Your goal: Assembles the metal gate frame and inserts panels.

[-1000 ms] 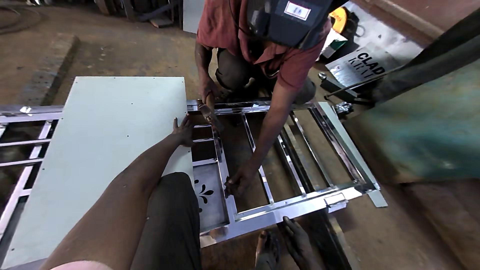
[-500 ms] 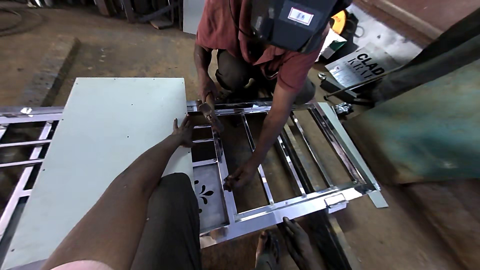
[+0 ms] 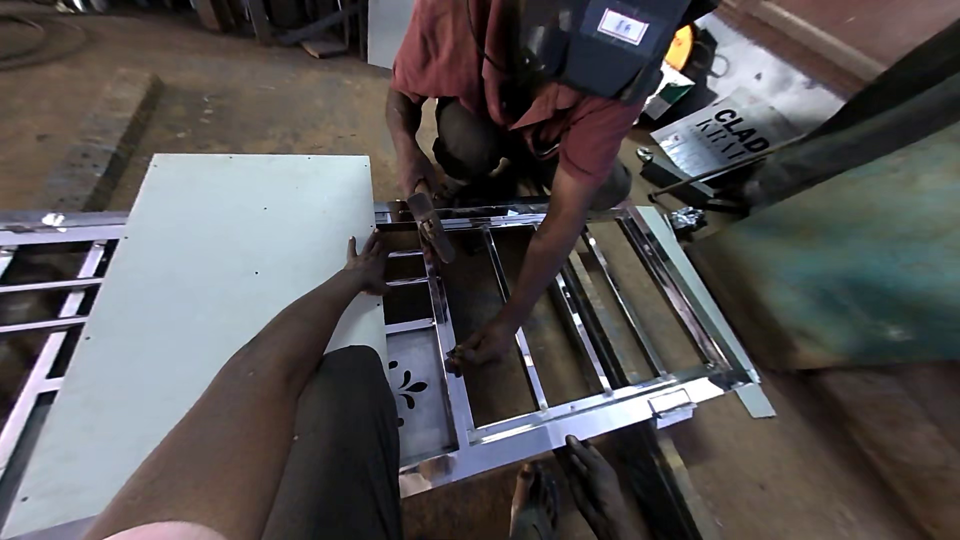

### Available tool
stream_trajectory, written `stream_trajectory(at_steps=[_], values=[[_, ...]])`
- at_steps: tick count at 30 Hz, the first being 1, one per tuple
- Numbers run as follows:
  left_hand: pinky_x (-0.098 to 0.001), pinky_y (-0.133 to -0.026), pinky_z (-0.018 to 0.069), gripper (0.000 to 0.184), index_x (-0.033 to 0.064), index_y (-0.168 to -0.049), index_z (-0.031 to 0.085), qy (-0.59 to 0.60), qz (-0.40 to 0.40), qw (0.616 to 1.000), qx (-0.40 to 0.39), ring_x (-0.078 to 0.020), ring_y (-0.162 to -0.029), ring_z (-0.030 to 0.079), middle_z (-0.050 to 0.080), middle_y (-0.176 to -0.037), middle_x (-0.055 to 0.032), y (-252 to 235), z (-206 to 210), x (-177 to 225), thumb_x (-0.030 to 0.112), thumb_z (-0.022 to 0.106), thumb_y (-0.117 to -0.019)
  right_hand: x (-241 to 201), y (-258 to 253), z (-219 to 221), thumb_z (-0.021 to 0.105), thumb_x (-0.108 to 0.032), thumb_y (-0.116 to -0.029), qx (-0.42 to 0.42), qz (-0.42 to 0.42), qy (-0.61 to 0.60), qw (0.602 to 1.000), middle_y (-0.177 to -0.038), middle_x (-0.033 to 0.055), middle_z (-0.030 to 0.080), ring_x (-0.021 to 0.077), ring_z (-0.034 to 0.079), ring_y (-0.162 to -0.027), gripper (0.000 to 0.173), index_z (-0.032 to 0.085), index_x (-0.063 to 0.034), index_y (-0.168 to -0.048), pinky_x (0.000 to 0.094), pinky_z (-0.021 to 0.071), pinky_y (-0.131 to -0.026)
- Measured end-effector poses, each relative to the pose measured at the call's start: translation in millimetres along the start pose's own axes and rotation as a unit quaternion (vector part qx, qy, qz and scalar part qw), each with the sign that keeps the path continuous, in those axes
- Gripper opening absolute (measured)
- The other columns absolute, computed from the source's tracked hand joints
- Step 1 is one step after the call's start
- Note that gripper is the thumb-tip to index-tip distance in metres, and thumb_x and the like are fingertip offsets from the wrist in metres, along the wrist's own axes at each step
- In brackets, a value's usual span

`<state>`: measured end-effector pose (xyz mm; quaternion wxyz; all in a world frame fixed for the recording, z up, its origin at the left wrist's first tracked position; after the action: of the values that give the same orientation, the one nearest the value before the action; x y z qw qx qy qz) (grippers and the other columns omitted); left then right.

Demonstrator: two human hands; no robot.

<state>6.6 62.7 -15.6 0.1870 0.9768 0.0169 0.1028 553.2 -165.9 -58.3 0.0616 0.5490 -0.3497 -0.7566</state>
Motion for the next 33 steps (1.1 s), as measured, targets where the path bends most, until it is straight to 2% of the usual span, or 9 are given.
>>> stream_trajectory(at_steps=[4,8,12,15,18,21,25,30,33], values=[[-0.0766,-0.117,0.0021,0.109,0.0083,-0.158,0.036,-0.005,0.011,1.000,0.027,-0.0347,-0.160,0.000,0.020,-0.170,-0.0118,-2.5,2.4,-1.9,0.050,0.089,-0.0722,-3.1,3.2,2.7,0.057,-0.001,-0.1009,-0.003,0.000,0.010,1.000,-0.097,0.0112,0.070,0.0157,0.071,-0.083,0.018,0.055,0.0023,-0.118,0.0311,0.0622,-0.077],[-0.0748,-0.119,0.0011,0.100,0.0070,-0.154,0.043,-0.001,0.008,1.000,0.019,-0.0343,-0.160,0.002,0.022,-0.169,-0.0116,4.8,-3.2,2.4,0.045,0.089,-0.0735,-0.7,0.1,-0.2,0.057,-0.001,-0.1008,-0.009,0.000,0.003,1.000,-0.098,0.0125,0.070,0.0173,0.071,-0.085,0.018,0.055,0.0027,-0.119,0.0327,0.0625,-0.078],[-0.0747,-0.119,0.0020,0.099,0.0066,-0.151,0.046,0.000,0.009,1.000,0.030,-0.0343,-0.159,0.003,0.025,-0.168,-0.0119,2.9,-1.9,0.7,0.047,0.089,-0.0721,-0.5,0.6,1.3,0.058,-0.001,-0.1005,-0.007,0.000,0.000,1.000,-0.098,0.0128,0.070,0.0178,0.072,-0.084,0.019,0.055,0.0030,-0.119,0.0330,0.0628,-0.077],[-0.0754,-0.118,0.0011,0.102,0.0071,-0.154,0.041,-0.004,0.004,1.000,0.013,-0.0344,-0.160,0.001,0.024,-0.169,-0.0115,2.7,-1.6,1.7,0.047,0.088,-0.0734,-0.5,0.8,0.5,0.058,-0.001,-0.1005,-0.004,-0.001,0.006,1.000,-0.096,0.0119,0.070,0.0166,0.071,-0.082,0.018,0.055,0.0024,-0.118,0.0321,0.0624,-0.076],[-0.0752,-0.118,-0.0035,0.105,0.0066,-0.158,0.036,-0.001,0.006,1.000,-0.001,-0.0344,-0.160,-0.003,0.020,-0.170,-0.0122,4.0,-2.3,3.2,0.048,0.087,-0.0756,0.2,-1.0,-1.2,0.057,-0.001,-0.1008,-0.005,0.000,0.010,1.000,-0.095,0.0112,0.069,0.0156,0.070,-0.081,0.017,0.055,0.0019,-0.118,0.0316,0.0620,-0.075],[-0.0751,-0.119,0.0005,0.104,0.0081,-0.155,0.041,-0.010,0.001,1.000,0.014,-0.0324,-0.160,0.000,0.022,-0.170,-0.0089,-1.7,2.5,-1.7,0.048,0.089,-0.0715,2.5,-1.7,-2.3,0.058,-0.002,-0.1004,-0.007,0.005,0.004,1.000,-0.095,0.0115,0.070,0.0159,0.071,-0.080,0.019,0.055,0.0016,-0.119,0.0316,0.0623,-0.074],[-0.0748,-0.118,-0.0016,0.110,0.0085,-0.160,0.032,-0.001,0.003,1.000,0.003,-0.0342,-0.160,-0.005,0.015,-0.172,-0.0119,2.2,-0.9,1.5,0.050,0.087,-0.0743,1.3,-0.3,-1.3,0.058,-0.002,-0.1004,-0.009,0.005,-0.002,1.000,-0.095,0.0114,0.070,0.0163,0.071,-0.081,0.018,0.056,0.0020,-0.118,0.0316,0.0627,-0.075],[-0.0736,-0.119,-0.0012,0.110,0.0084,-0.159,0.033,0.004,-0.004,1.000,0.005,-0.0339,-0.160,-0.004,0.015,-0.172,-0.0119,1.4,-1.7,0.7,0.049,0.088,-0.0734,-0.5,1.5,0.9,0.057,-0.003,-0.1013,0.000,-0.007,0.037,0.999,-0.087,0.0071,0.068,0.0112,0.068,-0.072,0.011,0.056,0.0001,-0.112,0.0276,0.0605,-0.068],[-0.0741,-0.119,-0.0008,0.116,0.0094,-0.161,0.030,0.006,0.003,1.000,0.019,-0.0346,-0.160,-0.003,0.014,-0.172,-0.0108,-2.6,1.2,-2.7,0.051,0.089,-0.0701,-1.8,4.6,2.5,0.057,-0.003,-0.1013,0.001,-0.008,0.045,0.999,-0.086,0.0055,0.067,0.0101,0.067,-0.070,0.011,0.055,-0.0006,-0.112,0.0264,0.0600,-0.067]])
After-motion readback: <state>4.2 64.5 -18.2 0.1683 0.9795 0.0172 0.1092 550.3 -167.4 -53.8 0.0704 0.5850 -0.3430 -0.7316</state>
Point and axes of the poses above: each hand's wrist, its own y-axis away from the middle knuckle, its own z-axis out of the palm, x = y × z, the point moved 7 cm from there along -y, towards the middle knuckle
